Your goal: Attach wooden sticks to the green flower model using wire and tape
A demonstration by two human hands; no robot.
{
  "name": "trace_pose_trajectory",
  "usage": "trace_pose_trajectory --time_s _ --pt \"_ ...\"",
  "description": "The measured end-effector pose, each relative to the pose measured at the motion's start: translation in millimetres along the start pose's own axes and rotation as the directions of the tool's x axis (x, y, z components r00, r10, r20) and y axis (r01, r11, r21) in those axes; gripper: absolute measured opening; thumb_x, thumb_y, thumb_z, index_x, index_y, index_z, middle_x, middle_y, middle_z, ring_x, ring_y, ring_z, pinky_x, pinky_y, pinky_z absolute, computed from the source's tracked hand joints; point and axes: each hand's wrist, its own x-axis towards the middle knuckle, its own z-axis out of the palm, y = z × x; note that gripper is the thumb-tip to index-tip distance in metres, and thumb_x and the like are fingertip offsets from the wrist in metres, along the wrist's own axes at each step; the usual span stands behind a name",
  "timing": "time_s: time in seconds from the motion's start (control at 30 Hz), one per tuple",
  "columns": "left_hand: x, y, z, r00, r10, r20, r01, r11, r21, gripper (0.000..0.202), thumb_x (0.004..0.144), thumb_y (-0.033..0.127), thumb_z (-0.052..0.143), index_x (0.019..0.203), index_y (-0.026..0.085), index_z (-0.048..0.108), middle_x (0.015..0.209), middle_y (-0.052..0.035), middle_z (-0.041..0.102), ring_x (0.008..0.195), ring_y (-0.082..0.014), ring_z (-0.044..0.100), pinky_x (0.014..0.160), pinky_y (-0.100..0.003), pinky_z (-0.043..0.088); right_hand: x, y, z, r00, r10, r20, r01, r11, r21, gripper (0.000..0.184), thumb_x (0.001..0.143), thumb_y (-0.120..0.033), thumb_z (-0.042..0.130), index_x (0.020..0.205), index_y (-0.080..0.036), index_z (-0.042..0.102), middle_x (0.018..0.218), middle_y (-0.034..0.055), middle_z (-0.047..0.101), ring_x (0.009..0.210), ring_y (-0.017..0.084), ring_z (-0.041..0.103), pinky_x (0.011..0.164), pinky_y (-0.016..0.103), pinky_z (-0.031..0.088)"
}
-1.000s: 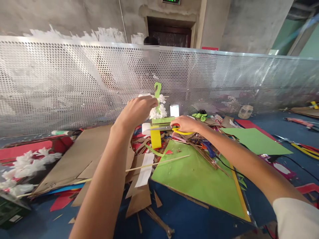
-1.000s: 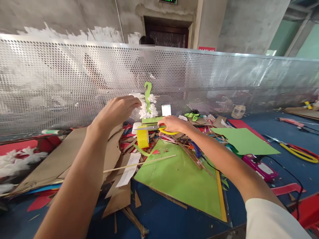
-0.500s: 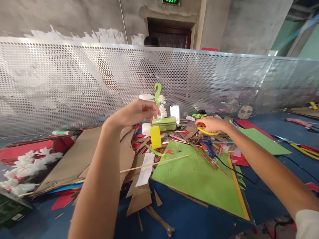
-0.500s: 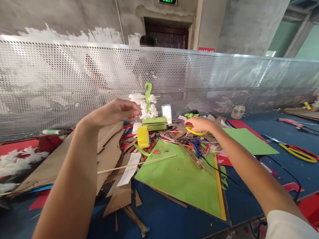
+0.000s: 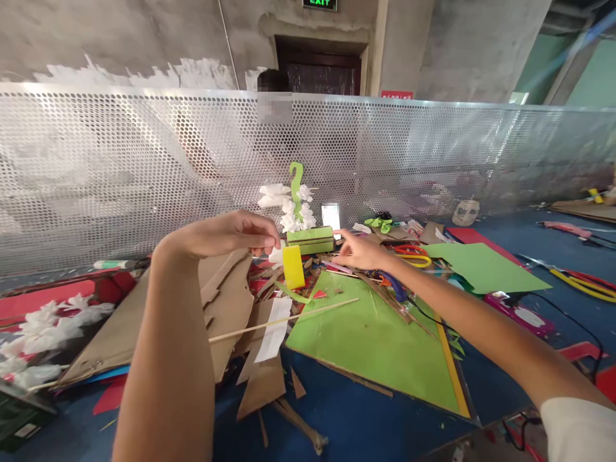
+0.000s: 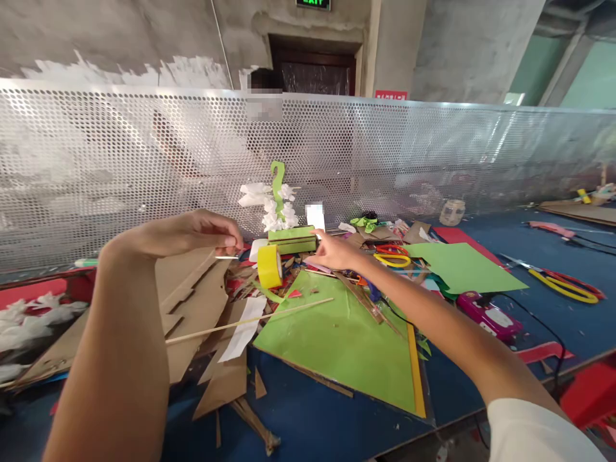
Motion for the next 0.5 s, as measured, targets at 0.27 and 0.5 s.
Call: trace_pose_trajectory --time_s 0.27,0.5 --pt "-25.5 11.8 -5.8 0.998 0.032 -0.054 -0.035 0.998 -0.043 0.023 0.096 0.036 0.06 0.088 0.019 0.074 0.076 -0.0045 0.069 0.07 -0.0154 0.058 0.07 -0.03 0.052 52.3 -79.8 95.1 0.99 -0.118 -0.082 0.135 0.96 0.245 0.116 0.082 -0.048 0.081 0.17 -0.028 0.008 0.122 0.0078 0.074 0.099 0.027 0.072 0.083 0.033 0.052" --pt "-30.9 11.7 -8.7 0.997 0.025 -0.068 -0.028 0.999 -0.044 0.024 0.095 0.039 0.061 0.092 0.022 0.077 0.08 -0.0058 0.071 0.072 -0.0164 0.061 0.071 -0.03 0.052 83.3 -107.8 108.5 0.977 -0.215 -0.012 0.212 0.97 -0.115 0.108 0.084 -0.054 0.074 0.169 -0.021 0.016 0.105 0.0109 0.076 0.09 0.032 0.072 0.071 0.034 0.05"
